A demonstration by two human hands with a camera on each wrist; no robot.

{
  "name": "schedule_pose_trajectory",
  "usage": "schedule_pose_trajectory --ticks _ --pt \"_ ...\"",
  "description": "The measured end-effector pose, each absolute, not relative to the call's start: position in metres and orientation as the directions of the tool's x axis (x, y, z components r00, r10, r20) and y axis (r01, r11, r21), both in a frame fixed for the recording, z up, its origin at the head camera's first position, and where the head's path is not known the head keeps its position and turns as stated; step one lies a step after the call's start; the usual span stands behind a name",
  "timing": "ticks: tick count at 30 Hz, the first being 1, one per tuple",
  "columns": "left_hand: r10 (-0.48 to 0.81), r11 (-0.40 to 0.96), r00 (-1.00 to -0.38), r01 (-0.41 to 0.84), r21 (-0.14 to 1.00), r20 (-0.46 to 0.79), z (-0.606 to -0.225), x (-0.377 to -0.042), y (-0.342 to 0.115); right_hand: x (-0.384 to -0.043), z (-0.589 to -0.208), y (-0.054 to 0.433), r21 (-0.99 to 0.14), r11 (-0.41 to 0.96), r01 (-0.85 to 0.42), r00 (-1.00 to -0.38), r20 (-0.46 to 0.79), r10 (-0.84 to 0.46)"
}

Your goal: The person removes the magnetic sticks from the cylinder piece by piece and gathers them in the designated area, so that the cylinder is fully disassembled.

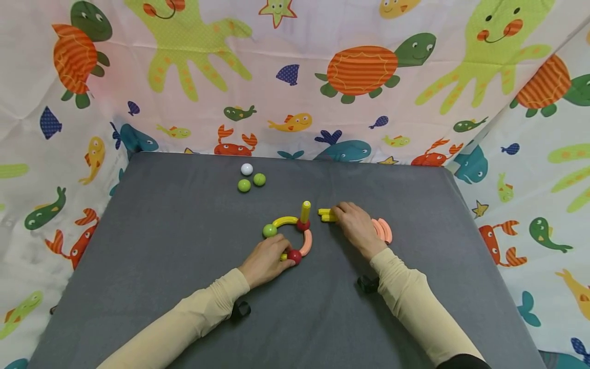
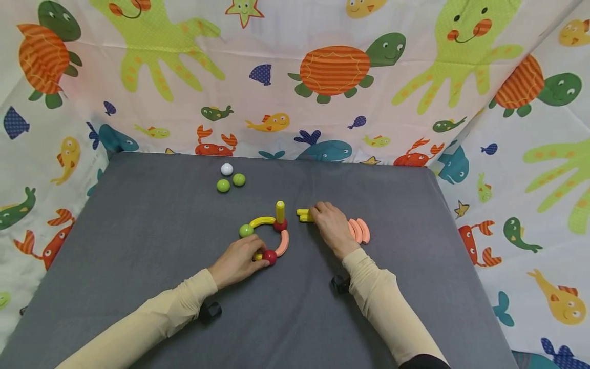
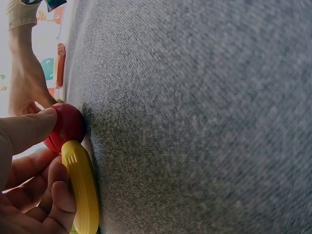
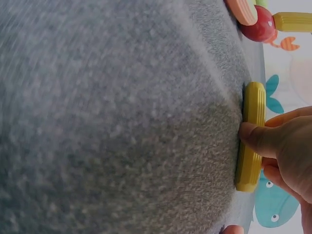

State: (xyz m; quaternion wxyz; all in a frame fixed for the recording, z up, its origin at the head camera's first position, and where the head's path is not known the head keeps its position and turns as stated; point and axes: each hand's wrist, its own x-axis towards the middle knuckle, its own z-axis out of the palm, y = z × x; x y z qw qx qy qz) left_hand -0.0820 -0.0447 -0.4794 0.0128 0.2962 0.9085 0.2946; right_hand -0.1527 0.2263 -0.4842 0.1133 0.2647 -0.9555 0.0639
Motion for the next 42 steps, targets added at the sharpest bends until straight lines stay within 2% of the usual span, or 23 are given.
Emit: schedule_pose_trajectory --ticks 9,11,13,18,21,27,35,42 --pt "0.548 0.652 -0.824 0.527 0.545 0.140 -0.478 -0.082 -0.045 -0.153 -0.482 0.226 -0.063 0.845 -0.532 -0.825 0.264 -0.500" --pt "0.542 0.664 -0.832 0.510 0.547 0.119 -0.474 -0.083 -0.045 -0.149 -0.479 0.222 -0.100 0.841 -0.532 -0.825 0.285 -0.488" --pt "0.518 0.675 -0.850 0.478 0.562 0.102 -0.467 -0.087 -0.044 -0.144 -0.475 0.215 -0.206 0.829 -0.520 -0.839 0.305 -0.450" --pt "0.439 0.709 -0.895 0.400 0.580 0.080 -0.449 -0.116 -0.036 -0.132 -0.463 0.190 -0.613 0.689 -0.386 -0.922 0.230 -0.313" --pt "0.434 0.744 -0.898 0.401 0.534 0.069 -0.450 -0.136 -0.029 -0.129 -0.461 0.174 -0.717 0.626 -0.306 -0.946 0.155 -0.285" --pt "0.449 0.788 -0.893 0.415 0.454 0.037 -0.467 -0.156 -0.019 -0.128 -0.463 0.158 -0.703 0.652 -0.285 -0.951 0.123 -0.283" --pt "0.444 0.777 -0.890 0.442 0.448 0.109 -0.477 -0.158 -0.015 -0.131 -0.466 0.150 -0.653 0.702 -0.284 -0.957 0.153 -0.245" --pt "0.445 0.778 -0.890 0.439 0.450 0.098 -0.477 -0.157 -0.014 -0.129 -0.467 0.147 -0.585 0.746 -0.319 -0.947 0.220 -0.233"
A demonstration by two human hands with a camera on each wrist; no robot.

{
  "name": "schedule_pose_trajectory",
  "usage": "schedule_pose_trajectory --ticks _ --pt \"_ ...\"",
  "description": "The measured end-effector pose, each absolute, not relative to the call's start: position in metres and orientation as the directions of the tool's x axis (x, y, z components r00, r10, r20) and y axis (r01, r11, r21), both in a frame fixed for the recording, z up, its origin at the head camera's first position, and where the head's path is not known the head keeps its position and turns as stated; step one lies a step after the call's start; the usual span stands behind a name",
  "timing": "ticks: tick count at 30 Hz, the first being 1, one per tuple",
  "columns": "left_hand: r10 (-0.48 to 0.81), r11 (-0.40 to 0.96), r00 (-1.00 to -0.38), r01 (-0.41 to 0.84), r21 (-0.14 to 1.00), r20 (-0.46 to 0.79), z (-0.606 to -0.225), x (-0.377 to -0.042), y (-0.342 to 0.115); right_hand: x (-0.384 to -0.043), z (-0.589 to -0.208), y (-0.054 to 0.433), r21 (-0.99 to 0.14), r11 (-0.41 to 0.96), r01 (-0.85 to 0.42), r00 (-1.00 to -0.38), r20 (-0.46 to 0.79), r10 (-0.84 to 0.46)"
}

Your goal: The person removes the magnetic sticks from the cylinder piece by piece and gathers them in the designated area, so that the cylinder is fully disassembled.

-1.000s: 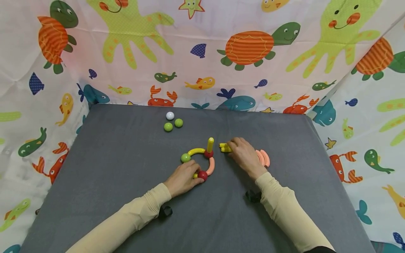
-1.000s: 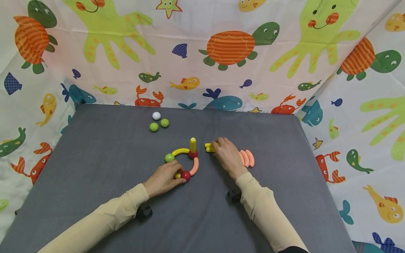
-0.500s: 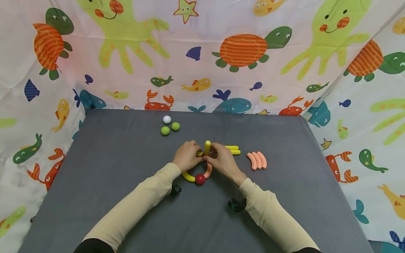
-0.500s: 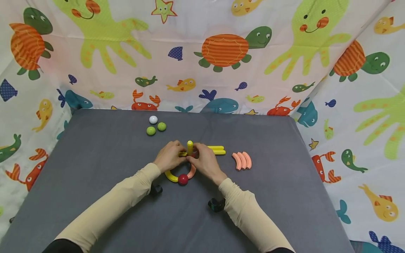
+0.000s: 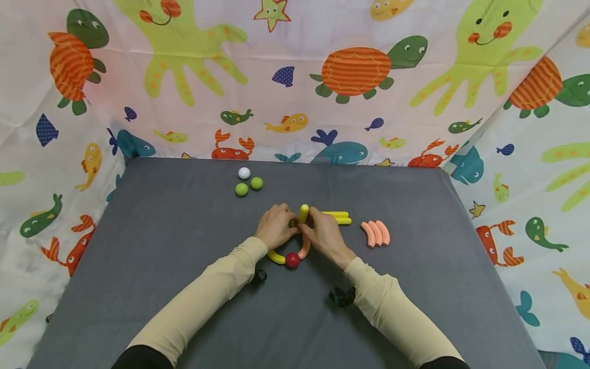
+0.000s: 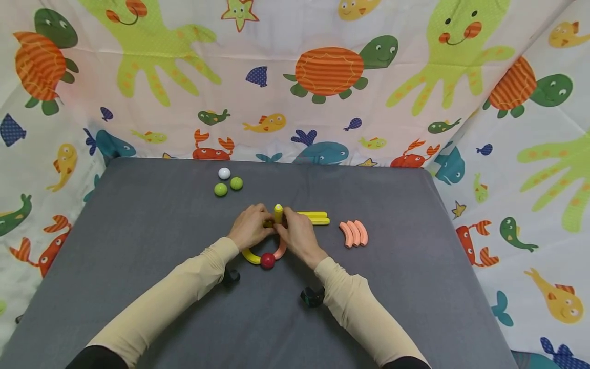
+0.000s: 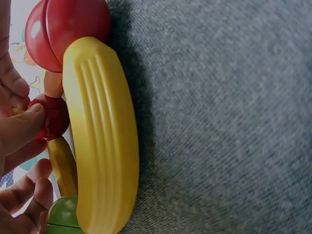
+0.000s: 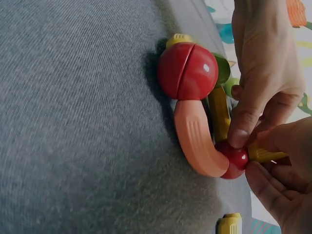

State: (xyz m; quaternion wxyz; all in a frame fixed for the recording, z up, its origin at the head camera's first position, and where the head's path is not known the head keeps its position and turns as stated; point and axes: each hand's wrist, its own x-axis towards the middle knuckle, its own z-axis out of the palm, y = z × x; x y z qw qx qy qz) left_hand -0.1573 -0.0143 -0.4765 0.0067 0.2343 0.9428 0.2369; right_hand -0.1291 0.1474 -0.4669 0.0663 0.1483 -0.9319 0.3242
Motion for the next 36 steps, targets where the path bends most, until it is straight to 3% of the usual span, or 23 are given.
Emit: schedule_pose_trajectory --ticks 5,10,12,17,20,25,36 --pt "0.445 0.784 -0.891 0.434 0.444 0.085 -0.477 -0.156 -0.015 -0.128 -0.465 0.151 -0.589 0.756 -0.285 -0.958 0.202 -0.204" --pt "0.434 0.792 -0.898 0.417 0.445 0.069 -0.478 -0.156 -0.016 -0.135 -0.455 0.164 -0.582 0.740 -0.337 -0.941 0.227 -0.250" --pt "0.439 0.792 -0.896 0.418 0.445 0.062 -0.477 -0.156 -0.017 -0.137 -0.453 0.177 -0.527 0.764 -0.372 -0.927 0.258 -0.273" --pt "0.445 0.793 -0.896 0.404 0.455 0.020 -0.475 -0.156 -0.023 -0.137 -0.459 0.220 -0.242 0.852 -0.463 -0.866 0.327 -0.378" --pt "0.427 0.799 -0.904 0.385 0.462 0.015 -0.472 -0.155 -0.030 -0.135 -0.465 0.236 -0.132 0.844 -0.520 -0.822 0.347 -0.452" --pt "0.387 0.803 -0.921 0.354 0.479 0.031 -0.468 -0.154 -0.045 -0.132 -0.476 0.246 -0.077 0.825 -0.560 -0.781 0.380 -0.495" --pt "0.374 0.811 -0.927 0.327 0.485 -0.001 -0.475 -0.152 -0.060 -0.131 -0.481 0.246 -0.028 0.857 -0.515 -0.802 0.370 -0.469"
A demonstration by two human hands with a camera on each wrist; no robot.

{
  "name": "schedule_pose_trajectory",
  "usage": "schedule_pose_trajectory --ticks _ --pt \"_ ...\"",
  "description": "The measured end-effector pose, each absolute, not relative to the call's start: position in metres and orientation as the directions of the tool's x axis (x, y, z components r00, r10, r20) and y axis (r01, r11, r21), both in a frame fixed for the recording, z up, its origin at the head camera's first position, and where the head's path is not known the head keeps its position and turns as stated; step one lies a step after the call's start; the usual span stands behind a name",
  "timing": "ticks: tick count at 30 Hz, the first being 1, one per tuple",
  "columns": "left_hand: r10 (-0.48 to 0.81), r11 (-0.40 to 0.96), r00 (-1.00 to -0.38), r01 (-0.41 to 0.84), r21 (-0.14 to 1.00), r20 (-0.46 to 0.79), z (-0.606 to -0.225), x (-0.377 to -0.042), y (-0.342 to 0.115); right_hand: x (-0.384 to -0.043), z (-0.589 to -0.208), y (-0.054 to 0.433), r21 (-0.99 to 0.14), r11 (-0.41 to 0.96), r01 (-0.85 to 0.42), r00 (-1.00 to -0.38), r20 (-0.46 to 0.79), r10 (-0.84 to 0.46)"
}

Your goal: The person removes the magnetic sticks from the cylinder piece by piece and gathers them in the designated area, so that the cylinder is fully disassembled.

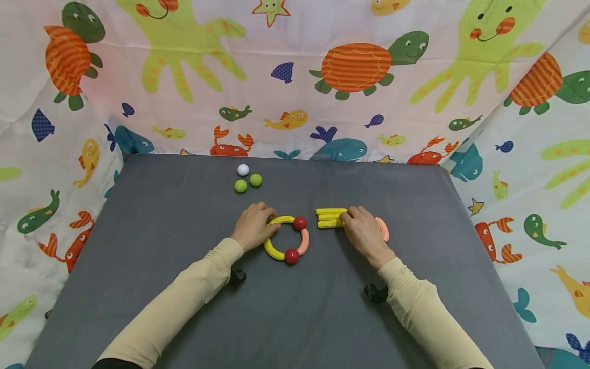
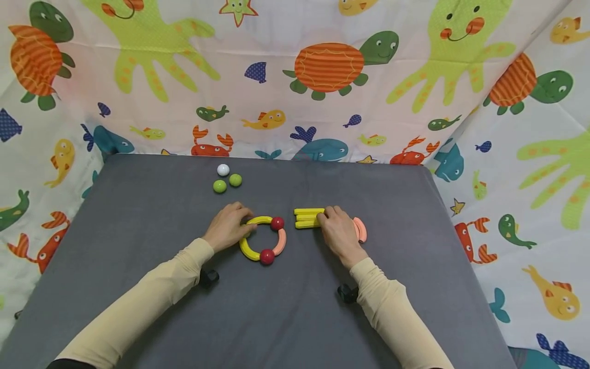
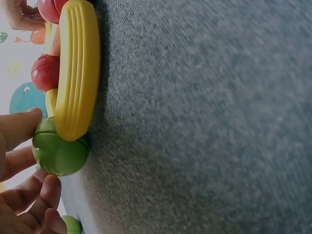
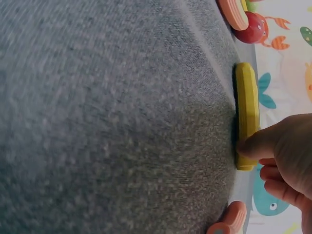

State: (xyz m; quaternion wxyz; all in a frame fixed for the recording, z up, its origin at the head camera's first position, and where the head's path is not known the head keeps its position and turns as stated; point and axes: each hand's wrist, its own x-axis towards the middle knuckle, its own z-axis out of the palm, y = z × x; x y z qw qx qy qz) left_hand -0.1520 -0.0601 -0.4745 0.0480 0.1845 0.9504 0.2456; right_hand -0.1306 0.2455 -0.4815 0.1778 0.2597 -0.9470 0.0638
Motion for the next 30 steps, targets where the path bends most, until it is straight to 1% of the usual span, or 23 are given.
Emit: schedule_pose_trajectory --ticks 7,9,11,14,16,18,21,23,25,27,30 --pt "0.373 0.798 -0.928 0.310 0.517 -0.019 -0.473 -0.149 -0.069 -0.129 -0.482 0.242 -0.027 0.872 -0.490 -0.826 0.336 -0.453" --pt "0.378 0.793 -0.925 0.307 0.526 -0.030 -0.471 -0.149 -0.071 -0.127 -0.482 0.238 -0.051 0.869 -0.492 -0.826 0.342 -0.447" --pt "0.385 0.788 -0.922 0.303 0.536 -0.044 -0.470 -0.147 -0.074 -0.122 -0.479 0.231 -0.100 0.854 -0.510 -0.820 0.357 -0.448" --pt "0.407 0.777 -0.912 0.313 0.546 -0.057 -0.469 -0.144 -0.078 -0.109 -0.473 0.210 -0.208 0.788 -0.579 -0.792 0.376 -0.482" --pt "0.426 0.774 -0.903 0.332 0.539 -0.056 -0.468 -0.141 -0.081 -0.099 -0.471 0.192 -0.260 0.719 -0.644 -0.754 0.370 -0.542" --pt "0.441 0.776 -0.896 0.349 0.525 -0.056 -0.468 -0.138 -0.082 -0.091 -0.470 0.176 -0.289 0.649 -0.704 -0.708 0.350 -0.613" --pt "0.456 0.778 -0.888 0.367 0.510 -0.058 -0.467 -0.133 -0.082 -0.081 -0.474 0.159 -0.265 0.581 -0.770 -0.638 0.330 -0.695" --pt "0.460 0.782 -0.886 0.374 0.498 -0.057 -0.466 -0.129 -0.081 -0.078 -0.476 0.155 -0.239 0.571 -0.785 -0.619 0.324 -0.715" --pt "0.462 0.793 -0.884 0.378 0.478 -0.067 -0.465 -0.125 -0.081 -0.077 -0.478 0.156 -0.216 0.579 -0.786 -0.617 0.326 -0.716" --pt "0.463 0.811 -0.882 0.384 0.440 -0.083 -0.463 -0.119 -0.080 -0.079 -0.478 0.159 -0.210 0.595 -0.776 -0.629 0.327 -0.705" --pt "0.485 0.832 -0.872 0.438 0.340 -0.063 -0.460 -0.110 -0.077 -0.083 -0.477 0.164 -0.200 0.613 -0.764 -0.642 0.319 -0.697"
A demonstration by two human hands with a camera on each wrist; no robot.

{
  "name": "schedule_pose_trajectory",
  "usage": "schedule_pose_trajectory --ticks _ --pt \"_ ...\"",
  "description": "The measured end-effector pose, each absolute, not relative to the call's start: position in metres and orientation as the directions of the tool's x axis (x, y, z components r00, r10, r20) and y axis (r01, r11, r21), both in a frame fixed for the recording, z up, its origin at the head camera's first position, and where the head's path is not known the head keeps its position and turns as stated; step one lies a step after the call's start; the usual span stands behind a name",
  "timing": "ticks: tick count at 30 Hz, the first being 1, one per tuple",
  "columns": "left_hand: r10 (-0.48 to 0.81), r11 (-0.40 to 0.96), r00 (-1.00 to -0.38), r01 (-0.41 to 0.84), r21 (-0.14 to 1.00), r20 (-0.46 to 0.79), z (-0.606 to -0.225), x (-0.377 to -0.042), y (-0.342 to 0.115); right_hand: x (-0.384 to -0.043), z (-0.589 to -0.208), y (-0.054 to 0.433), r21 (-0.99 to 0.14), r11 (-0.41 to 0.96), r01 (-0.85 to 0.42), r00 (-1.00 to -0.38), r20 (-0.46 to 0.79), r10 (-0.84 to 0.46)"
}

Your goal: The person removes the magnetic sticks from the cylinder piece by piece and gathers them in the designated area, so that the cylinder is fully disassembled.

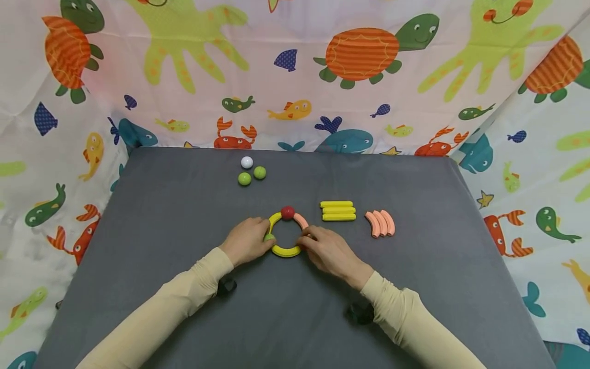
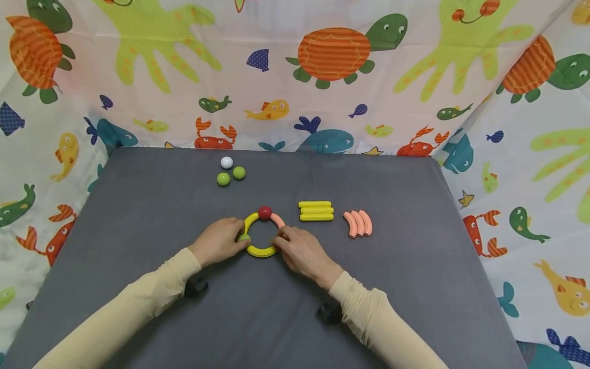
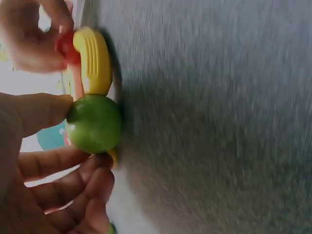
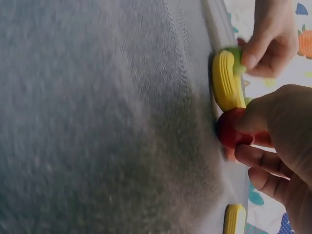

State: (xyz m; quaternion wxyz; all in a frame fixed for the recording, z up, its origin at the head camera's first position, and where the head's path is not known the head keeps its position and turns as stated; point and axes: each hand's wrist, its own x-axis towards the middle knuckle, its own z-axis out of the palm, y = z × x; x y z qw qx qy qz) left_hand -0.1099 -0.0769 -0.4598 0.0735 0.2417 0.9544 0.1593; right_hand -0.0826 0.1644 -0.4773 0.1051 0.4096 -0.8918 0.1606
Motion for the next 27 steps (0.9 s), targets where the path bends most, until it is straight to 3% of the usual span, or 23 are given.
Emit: schedule_pose_trajectory --ticks 3,8,11,20,27 --pt "0.540 0.816 -0.840 0.538 0.213 0.053 -0.457 -0.103 -0.069 -0.086 -0.475 0.169 -0.173 0.622 -0.764 -0.641 0.317 -0.699" --pt "0.663 0.724 -0.720 0.687 0.071 0.204 -0.457 -0.096 -0.049 -0.087 -0.474 0.170 -0.138 0.621 -0.772 -0.626 0.336 -0.704" --pt "0.700 0.693 -0.691 0.718 0.062 0.183 -0.462 -0.093 -0.039 -0.087 -0.477 0.167 -0.123 0.616 -0.778 -0.618 0.322 -0.717" --pt "0.705 0.688 -0.689 0.722 0.073 0.168 -0.475 -0.091 -0.033 -0.086 -0.484 0.165 -0.057 0.645 -0.762 -0.628 0.309 -0.715" --pt "0.737 0.665 -0.658 0.747 0.008 0.157 -0.471 -0.091 -0.029 -0.094 -0.484 0.173 -0.017 0.647 -0.762 -0.621 0.302 -0.723"
